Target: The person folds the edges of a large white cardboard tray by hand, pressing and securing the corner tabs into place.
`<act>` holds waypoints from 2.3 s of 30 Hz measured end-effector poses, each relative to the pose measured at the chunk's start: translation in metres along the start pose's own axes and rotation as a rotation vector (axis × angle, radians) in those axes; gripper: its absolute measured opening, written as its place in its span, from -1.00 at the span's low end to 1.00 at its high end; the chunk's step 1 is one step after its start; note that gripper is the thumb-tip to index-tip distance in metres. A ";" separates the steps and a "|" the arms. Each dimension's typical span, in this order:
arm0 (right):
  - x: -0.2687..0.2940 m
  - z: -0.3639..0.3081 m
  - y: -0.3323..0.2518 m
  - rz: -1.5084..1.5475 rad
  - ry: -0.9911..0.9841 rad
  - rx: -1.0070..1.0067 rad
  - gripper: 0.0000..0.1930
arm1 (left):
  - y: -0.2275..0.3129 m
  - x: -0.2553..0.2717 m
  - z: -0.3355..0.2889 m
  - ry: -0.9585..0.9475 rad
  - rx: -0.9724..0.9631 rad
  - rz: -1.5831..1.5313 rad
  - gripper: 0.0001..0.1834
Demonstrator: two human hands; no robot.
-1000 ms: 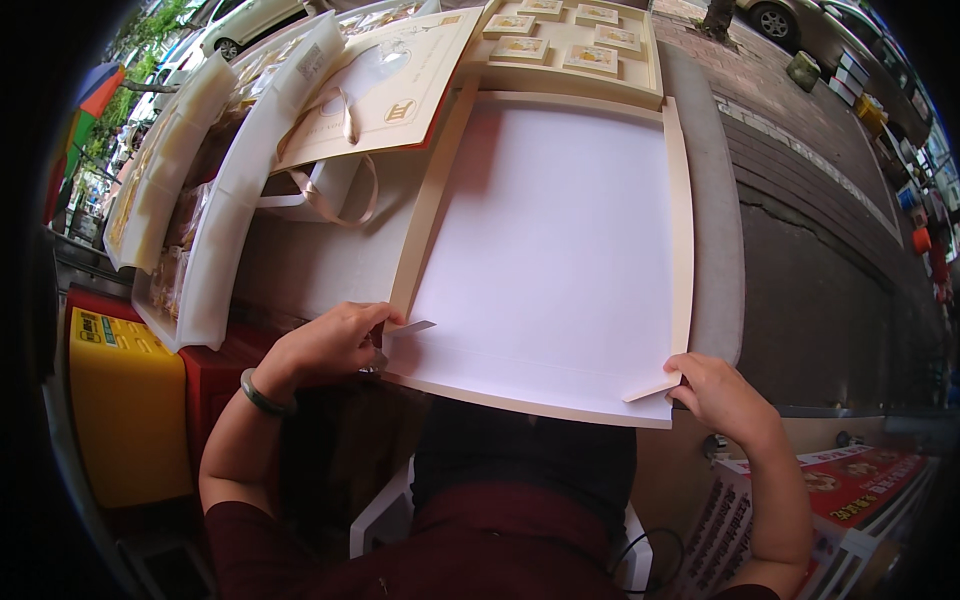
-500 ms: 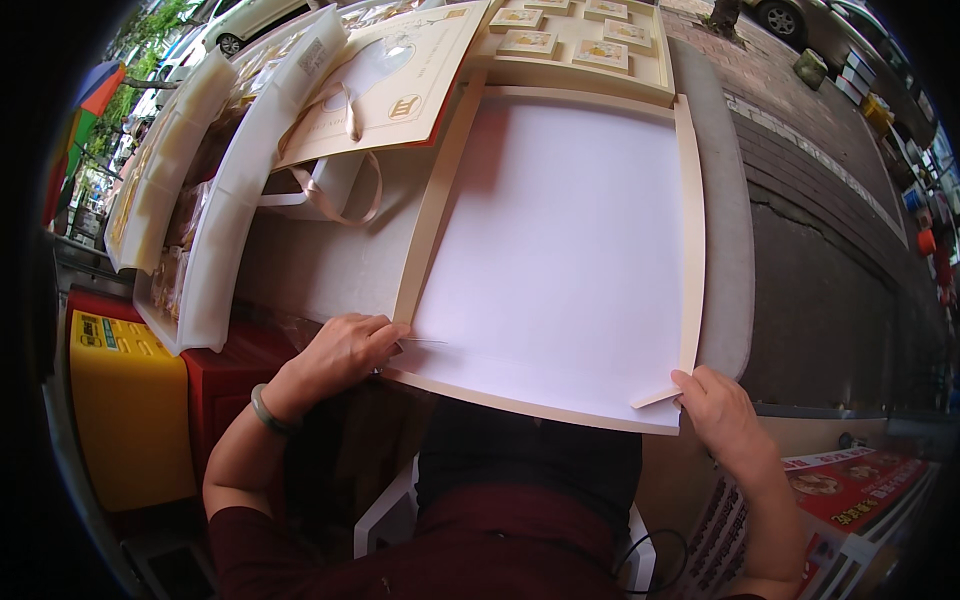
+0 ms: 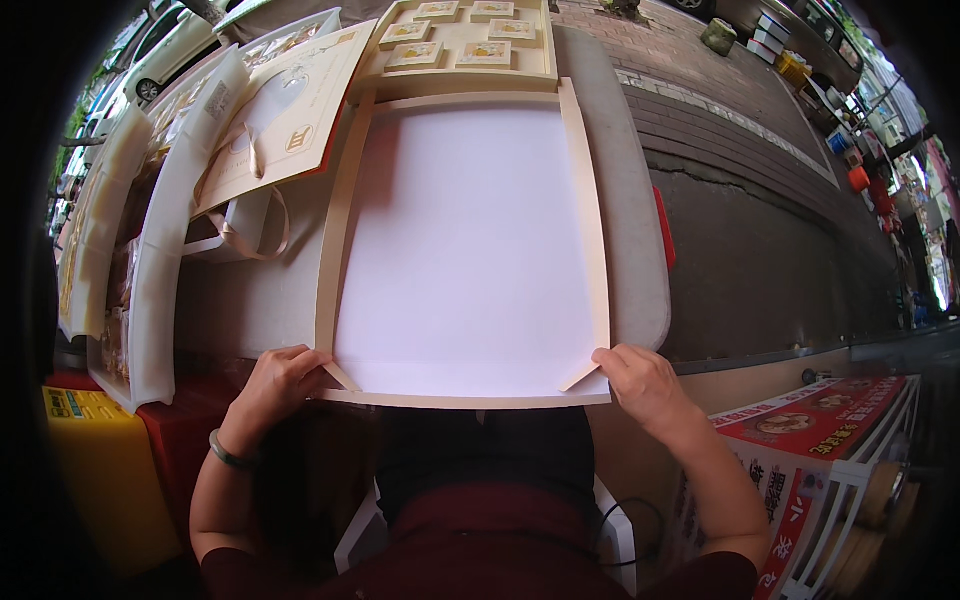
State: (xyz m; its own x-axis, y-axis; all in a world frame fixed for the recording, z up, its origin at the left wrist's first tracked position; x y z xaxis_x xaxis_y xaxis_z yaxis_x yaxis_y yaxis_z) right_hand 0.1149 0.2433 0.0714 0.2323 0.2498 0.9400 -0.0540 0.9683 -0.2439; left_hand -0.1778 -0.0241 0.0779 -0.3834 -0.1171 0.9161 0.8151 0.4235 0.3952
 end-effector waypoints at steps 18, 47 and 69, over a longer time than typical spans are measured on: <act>0.001 -0.001 -0.004 0.158 -0.209 -0.067 -0.53 | -0.011 0.000 0.003 -0.043 0.122 -0.202 -0.87; 0.001 0.012 0.030 0.473 -0.319 -0.347 -0.88 | -0.013 0.004 0.002 0.027 0.055 -0.161 -0.82; 0.003 0.011 0.025 0.412 -0.215 -0.250 -0.87 | 0.020 0.002 -0.005 0.024 -0.392 0.417 -0.83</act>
State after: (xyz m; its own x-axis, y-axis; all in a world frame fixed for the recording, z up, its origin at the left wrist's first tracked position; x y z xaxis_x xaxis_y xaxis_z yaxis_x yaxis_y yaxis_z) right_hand 0.1034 0.2687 0.0708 0.0350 0.6303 0.7755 0.1410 0.7651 -0.6282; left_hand -0.1601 -0.0207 0.0875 0.0115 -0.0339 0.9994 0.9972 0.0742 -0.0090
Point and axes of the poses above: each hand's wrist, its own z-axis towards the middle knuckle, its own x-axis out of the back of the hand, y = z × x, the point moved 8 cm from there along z, towards the middle knuckle, and after that the axes turned 13 degrees about x, right-handed, at the moved point
